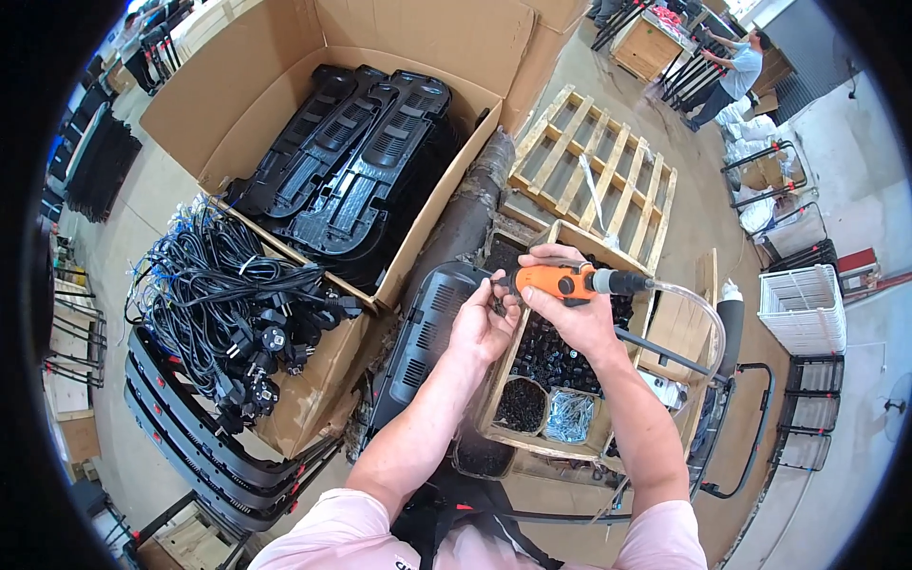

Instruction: Assemble the base and internal wiring for a piece of exercise equipment using an electric screwdriver.

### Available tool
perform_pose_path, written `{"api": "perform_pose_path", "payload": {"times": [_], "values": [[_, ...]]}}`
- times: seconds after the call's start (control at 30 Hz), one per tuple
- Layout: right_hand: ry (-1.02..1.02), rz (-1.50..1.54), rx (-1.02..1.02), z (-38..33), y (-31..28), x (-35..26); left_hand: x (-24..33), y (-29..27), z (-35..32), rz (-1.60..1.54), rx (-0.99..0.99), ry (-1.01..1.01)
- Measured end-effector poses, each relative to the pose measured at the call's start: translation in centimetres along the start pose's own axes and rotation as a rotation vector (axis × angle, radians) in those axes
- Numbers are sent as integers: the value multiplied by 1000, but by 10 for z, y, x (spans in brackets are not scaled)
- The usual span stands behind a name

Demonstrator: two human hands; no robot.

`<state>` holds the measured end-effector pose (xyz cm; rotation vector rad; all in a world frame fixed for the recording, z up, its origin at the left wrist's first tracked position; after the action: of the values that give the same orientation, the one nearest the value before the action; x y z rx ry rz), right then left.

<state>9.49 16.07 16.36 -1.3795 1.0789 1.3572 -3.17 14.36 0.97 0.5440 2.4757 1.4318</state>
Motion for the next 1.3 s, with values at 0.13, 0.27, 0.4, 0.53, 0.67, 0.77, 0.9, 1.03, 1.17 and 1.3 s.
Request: {"api": "perform_pose_path", "payload": {"times": [0.13,0.27,0.4,0.53,0.67,0.77,0.9,1.03,1.17,1.3], "values": [[-3,17,20,17,7,10,-5,12,-16,200,-2,53],[8,-9,6,32,13,16,-12,4,-38,330,15,-17],[-11,-71,-28,44,26,25,-12,-29,-43,454,-115,-38],[17,-124,-42,47,25,28,-16,-19,-59,567,-9,2],[24,-187,-86,52,30,29,-13,-21,-69,623,-14,-15],[-22,-187,-107,52,29,30,-11,-25,-77,662,-40,-36],[-45,-149,-119,52,32,30,-11,-33,-85,714,-83,-54],[-20,-153,-106,52,33,31,-8,-39,-87,671,-26,-19],[-33,-112,-101,53,31,36,-3,-34,-95,754,27,4],[-2,-56,-64,42,36,24,13,-25,-92,594,125,83]]}}
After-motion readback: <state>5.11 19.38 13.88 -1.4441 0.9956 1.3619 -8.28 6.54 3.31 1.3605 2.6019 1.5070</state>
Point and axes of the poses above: each hand's wrist, its own z-axis towards the middle knuckle, its own y-axis out of the palm, x = y × z, the point moved 1 cm from there along z, towards the middle knuckle, and after that the axes turned 12 degrees about z, right-handed, at the moved point
